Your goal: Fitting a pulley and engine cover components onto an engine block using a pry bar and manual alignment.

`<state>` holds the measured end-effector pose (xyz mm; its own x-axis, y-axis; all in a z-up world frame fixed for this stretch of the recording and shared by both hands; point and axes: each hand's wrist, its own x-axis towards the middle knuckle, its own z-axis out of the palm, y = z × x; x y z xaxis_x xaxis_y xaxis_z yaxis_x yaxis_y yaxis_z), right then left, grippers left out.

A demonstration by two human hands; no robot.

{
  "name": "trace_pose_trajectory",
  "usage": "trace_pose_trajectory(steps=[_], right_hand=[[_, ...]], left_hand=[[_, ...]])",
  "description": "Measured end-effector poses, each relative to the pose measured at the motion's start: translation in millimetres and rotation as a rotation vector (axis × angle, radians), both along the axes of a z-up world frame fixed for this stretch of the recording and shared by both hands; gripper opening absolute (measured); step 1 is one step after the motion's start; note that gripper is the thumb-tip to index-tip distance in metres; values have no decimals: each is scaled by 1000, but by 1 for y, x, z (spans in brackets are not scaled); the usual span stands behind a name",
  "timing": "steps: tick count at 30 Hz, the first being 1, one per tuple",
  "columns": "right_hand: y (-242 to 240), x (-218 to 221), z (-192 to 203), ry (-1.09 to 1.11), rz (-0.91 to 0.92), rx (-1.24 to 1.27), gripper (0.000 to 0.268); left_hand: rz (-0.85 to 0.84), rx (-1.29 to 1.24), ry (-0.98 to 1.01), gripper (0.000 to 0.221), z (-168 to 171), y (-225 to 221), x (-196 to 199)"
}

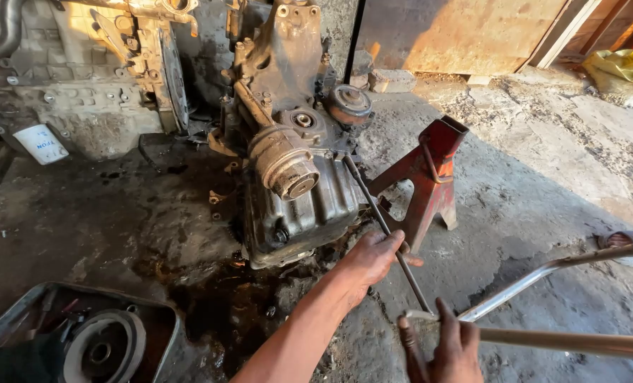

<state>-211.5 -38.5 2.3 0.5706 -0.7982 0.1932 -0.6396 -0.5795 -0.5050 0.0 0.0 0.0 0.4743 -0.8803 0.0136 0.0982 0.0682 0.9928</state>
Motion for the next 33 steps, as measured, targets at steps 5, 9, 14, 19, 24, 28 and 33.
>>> trace_pose_trajectory(steps=[5,9,14,19,24,28,33], right_hand=[[0,10,11,-72,-18,536,80],[-31,7,-13,-966,305,1989,53],[-14,0,3,-527,-65,855,49],[8,-10,26,-20,34,18,35],[-57,22,-70,-687,-72,1265,82],[-30,7,-29,-824,351,2113,56],[14,-14,5,-373,-22,-169,44]], left_hand=[[121,150,174,38,29,7,-16],[126,179,126,43,29,9,-15],[152,182,215,56,31,8,-16],[204,206,289,66,39,9,-22],[207,307,242,76,58,14,-26],[190,243,167,42,27,2,-13],[200,344,-54,61,34,13,-18]])
